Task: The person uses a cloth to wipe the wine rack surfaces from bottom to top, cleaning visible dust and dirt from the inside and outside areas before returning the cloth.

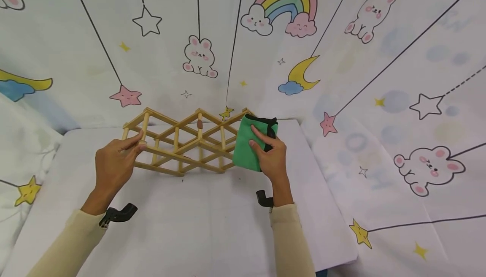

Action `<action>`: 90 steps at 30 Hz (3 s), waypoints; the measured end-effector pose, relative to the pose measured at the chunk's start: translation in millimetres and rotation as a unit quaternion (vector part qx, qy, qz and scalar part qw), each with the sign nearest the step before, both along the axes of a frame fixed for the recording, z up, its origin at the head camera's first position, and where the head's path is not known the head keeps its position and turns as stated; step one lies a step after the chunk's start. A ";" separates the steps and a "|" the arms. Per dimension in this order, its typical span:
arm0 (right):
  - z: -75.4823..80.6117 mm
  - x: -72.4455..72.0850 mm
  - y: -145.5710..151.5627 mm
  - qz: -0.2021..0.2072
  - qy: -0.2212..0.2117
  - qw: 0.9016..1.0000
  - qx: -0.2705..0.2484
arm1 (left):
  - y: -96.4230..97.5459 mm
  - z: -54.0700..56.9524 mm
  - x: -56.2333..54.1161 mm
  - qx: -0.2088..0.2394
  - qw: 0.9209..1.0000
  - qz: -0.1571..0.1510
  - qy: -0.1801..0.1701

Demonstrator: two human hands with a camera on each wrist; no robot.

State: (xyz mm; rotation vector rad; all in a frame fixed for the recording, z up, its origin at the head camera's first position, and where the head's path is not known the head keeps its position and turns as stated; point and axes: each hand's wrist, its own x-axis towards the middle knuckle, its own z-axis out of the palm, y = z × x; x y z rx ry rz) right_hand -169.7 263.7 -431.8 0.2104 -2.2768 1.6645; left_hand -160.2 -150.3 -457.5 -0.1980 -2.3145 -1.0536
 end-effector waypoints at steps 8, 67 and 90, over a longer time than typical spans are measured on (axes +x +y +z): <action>2.7 28.0 -21.1 0.022 -0.004 1.000 -0.019 | -23.9 5.3 25.3 0.013 1.000 0.013 -0.023; -29.5 -65.1 121.9 0.066 -0.302 0.949 0.057 | 120.4 -19.7 11.8 0.032 0.996 -0.052 0.072; 7.2 -100.0 77.1 0.069 -0.283 0.938 0.189 | 119.3 -19.5 13.8 0.028 0.996 -0.046 0.077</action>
